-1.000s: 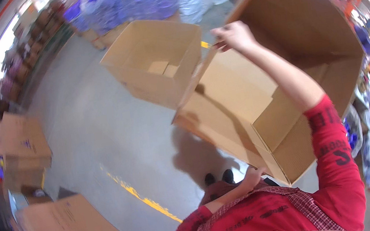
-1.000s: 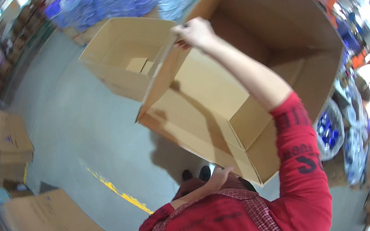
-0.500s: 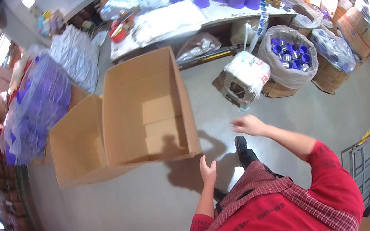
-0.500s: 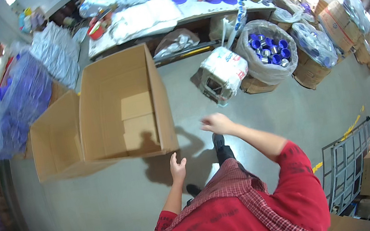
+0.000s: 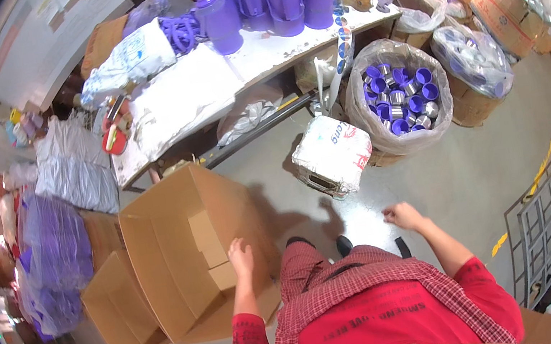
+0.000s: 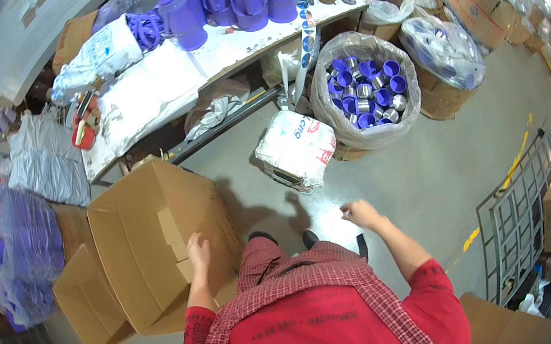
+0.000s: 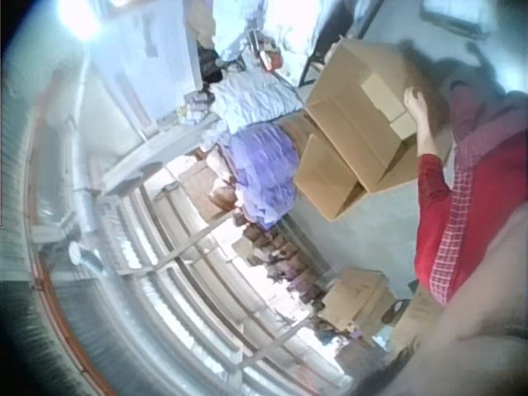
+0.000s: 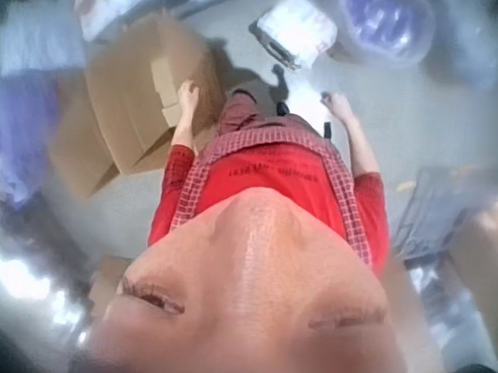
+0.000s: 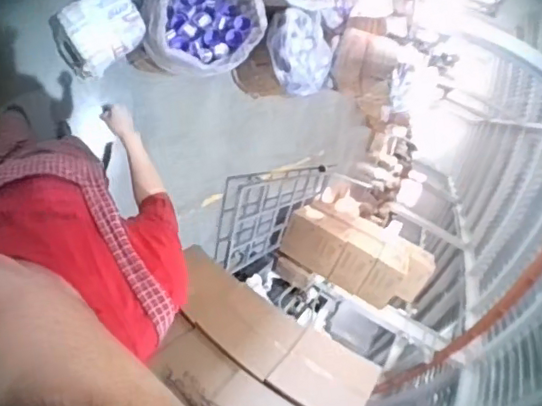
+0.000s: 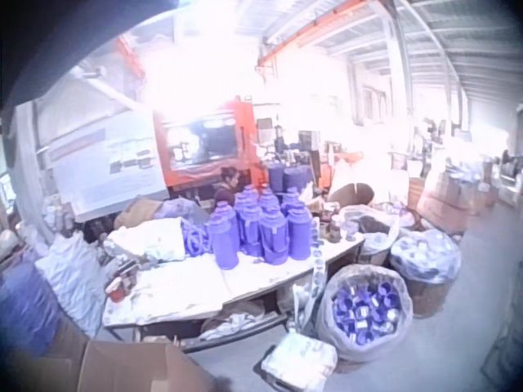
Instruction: The person assembles purple pitchers by attaching metal bases and applying labels, then places them into a cardboard box. The person also folds and stacks cardboard boxes and handles yellow straps during the process.
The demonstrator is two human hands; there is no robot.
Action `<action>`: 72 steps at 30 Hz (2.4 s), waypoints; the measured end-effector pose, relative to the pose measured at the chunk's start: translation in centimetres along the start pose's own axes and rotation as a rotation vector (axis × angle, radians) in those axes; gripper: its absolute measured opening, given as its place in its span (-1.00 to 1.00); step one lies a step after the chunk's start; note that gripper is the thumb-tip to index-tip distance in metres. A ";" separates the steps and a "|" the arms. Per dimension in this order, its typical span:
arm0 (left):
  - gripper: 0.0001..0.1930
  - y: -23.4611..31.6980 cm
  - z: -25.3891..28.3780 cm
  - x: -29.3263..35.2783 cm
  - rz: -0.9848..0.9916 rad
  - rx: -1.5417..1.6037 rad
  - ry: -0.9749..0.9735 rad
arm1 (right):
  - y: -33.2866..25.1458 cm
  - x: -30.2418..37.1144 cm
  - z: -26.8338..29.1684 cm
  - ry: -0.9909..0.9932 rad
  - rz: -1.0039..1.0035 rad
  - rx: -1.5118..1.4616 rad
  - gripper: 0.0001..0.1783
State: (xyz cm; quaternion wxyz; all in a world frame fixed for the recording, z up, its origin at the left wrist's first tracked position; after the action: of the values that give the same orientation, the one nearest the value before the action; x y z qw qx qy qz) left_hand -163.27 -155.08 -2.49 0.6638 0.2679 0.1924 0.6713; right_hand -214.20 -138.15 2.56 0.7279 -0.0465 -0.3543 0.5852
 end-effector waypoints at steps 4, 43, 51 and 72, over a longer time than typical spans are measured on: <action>-0.46 -0.7 3.2 -11.2 0.106 -0.178 0.053 | 0.8 -11.2 4.2 0.140 0.038 -0.001 -0.63; -0.59 6.3 -18.1 -58.6 -0.108 -0.235 -0.197 | -8.7 -62.1 37.5 1.248 0.322 -0.829 -0.59; -0.55 5.3 -3.4 -46.0 -0.082 -0.299 0.048 | -7.3 -49.7 31.0 0.497 0.594 -1.446 -0.64; -0.39 32.1 -25.3 -60.9 0.226 1.260 -0.490 | 27.4 -62.9 23.2 0.653 0.053 -0.903 -0.83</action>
State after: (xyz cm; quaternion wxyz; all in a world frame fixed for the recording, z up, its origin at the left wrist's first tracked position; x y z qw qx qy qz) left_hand -205.67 -214.57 -8.96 0.3313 0.7656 0.3613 0.4166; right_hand -253.89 -193.38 -22.43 0.6928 -0.5415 -0.3245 0.3485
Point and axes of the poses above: each hand's wrist, its own x-axis away from the middle knuckle, its own z-axis out of the back of the hand, y = z × x, the point moved 7 cm from there along -x, towards the middle knuckle, and after that the axes turned 5 degrees about x, right-handed, at the moved point
